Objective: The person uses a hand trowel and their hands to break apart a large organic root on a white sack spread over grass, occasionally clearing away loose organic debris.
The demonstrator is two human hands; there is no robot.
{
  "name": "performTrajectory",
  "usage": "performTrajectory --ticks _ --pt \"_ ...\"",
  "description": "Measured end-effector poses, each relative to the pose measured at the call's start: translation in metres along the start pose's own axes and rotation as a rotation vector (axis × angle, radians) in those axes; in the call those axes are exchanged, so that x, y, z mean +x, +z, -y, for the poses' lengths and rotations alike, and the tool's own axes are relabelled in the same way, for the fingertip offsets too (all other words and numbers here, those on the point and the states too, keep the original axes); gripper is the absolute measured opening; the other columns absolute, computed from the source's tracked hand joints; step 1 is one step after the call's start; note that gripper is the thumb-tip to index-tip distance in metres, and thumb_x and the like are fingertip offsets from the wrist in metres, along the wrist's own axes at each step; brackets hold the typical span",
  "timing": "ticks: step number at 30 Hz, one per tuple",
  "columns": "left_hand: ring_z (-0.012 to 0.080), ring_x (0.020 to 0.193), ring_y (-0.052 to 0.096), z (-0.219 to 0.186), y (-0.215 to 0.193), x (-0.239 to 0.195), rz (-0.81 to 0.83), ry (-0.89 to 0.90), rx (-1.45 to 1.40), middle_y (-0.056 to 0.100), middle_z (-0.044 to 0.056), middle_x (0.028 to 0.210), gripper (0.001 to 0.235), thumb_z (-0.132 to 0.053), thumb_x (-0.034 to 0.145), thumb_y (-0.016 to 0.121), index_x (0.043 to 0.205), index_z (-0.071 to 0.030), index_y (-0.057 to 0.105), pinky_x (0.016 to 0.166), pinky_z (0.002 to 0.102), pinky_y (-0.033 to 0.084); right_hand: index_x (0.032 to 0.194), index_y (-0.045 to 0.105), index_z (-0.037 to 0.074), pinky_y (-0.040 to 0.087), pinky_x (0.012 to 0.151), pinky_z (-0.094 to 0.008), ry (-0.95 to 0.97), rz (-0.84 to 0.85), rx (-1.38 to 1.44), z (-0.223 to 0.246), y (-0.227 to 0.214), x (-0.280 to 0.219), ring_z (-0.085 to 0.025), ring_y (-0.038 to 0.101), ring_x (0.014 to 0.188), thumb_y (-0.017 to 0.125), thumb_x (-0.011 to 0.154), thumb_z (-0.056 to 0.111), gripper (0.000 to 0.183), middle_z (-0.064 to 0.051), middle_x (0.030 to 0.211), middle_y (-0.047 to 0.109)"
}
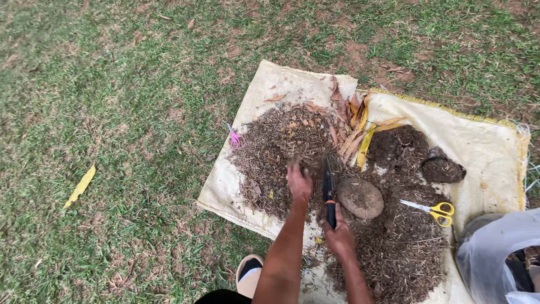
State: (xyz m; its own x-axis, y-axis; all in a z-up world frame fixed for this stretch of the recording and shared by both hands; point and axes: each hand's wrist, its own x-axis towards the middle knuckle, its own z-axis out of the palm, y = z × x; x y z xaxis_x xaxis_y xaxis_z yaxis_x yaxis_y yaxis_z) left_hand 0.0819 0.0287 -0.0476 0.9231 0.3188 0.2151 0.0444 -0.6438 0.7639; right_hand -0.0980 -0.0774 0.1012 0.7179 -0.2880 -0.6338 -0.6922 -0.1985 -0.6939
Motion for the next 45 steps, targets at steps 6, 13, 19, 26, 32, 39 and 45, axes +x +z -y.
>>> performTrajectory --ticks 6,13,19,26,32,39,45 --pt "0.0341 0.147 0.037 0.03 -0.003 -0.038 0.764 -0.204 0.353 0.03 0.015 0.165 0.076 -0.009 0.091 0.057 0.161 -0.024 0.033 0.125 0.039 0.034 0.162 0.021 0.037 0.038 0.034 -0.033 -0.014 0.144 0.17 -0.007 0.025 0.026 -0.018 0.049 0.041 0.07 0.094 0.021 0.085 -0.008 0.061 0.055" --pt "0.0399 0.153 0.015 0.02 -0.021 0.02 0.435 0.041 0.101 0.019 0.016 0.169 0.074 -0.011 0.097 0.057 0.164 -0.024 0.028 0.128 0.045 0.023 0.162 0.024 0.038 0.039 0.035 -0.027 -0.03 0.207 0.362 0.043 0.004 0.036 -0.012 0.047 0.043 0.067 0.092 0.018 0.084 -0.001 0.063 0.056" --pt "0.0334 0.133 0.051 0.004 -0.069 -0.009 0.417 -0.334 0.073 0.042 0.013 0.156 0.07 -0.001 0.085 0.064 0.149 -0.025 0.05 0.116 0.042 0.047 0.162 0.026 0.036 0.041 0.037 -0.031 -0.011 0.135 0.035 0.04 0.006 0.028 -0.014 0.05 0.044 0.072 0.091 0.017 0.086 -0.004 0.064 0.058" --pt "0.041 0.142 0.042 0.0 -0.075 -0.062 0.31 -0.189 0.175 0.043 0.013 0.161 0.054 -0.014 0.089 0.076 0.139 -0.023 0.06 0.119 0.052 0.038 0.163 0.022 0.032 0.038 0.034 -0.034 -0.109 0.25 -0.13 0.061 0.059 0.077 -0.017 0.049 0.042 0.072 0.092 0.015 0.089 -0.006 0.061 0.055" --pt "0.0371 0.159 0.003 0.006 -0.082 -0.033 0.689 -0.38 0.271 0.009 0.006 0.171 0.083 -0.027 0.087 0.076 0.157 -0.026 0.031 0.128 0.057 0.01 0.162 0.027 0.04 0.039 0.036 -0.029 -0.145 0.16 -0.076 0.089 0.063 0.063 -0.012 0.05 0.045 0.074 0.091 0.022 0.088 -0.002 0.065 0.057" --pt "0.0403 0.157 0.003 0.011 -0.074 -0.041 0.654 -0.371 0.301 0.003 0.005 0.174 0.082 -0.028 0.092 0.07 0.162 -0.03 0.027 0.127 0.059 0.011 0.164 0.023 0.042 0.041 0.04 -0.033 -0.022 0.085 -0.291 0.064 0.046 0.052 -0.015 0.053 0.048 0.073 0.093 0.027 0.089 -0.008 0.071 0.063" --pt "0.042 0.157 0.004 -0.008 -0.063 -0.053 0.559 -0.256 0.369 0.002 0.011 0.172 0.084 -0.022 0.089 0.071 0.162 -0.024 0.029 0.125 0.059 0.01 0.163 0.026 0.035 0.044 0.038 -0.033 -0.16 0.033 -0.016 0.021 0.018 0.041 -0.013 0.051 0.044 0.072 0.091 0.025 0.085 -0.004 0.071 0.061"
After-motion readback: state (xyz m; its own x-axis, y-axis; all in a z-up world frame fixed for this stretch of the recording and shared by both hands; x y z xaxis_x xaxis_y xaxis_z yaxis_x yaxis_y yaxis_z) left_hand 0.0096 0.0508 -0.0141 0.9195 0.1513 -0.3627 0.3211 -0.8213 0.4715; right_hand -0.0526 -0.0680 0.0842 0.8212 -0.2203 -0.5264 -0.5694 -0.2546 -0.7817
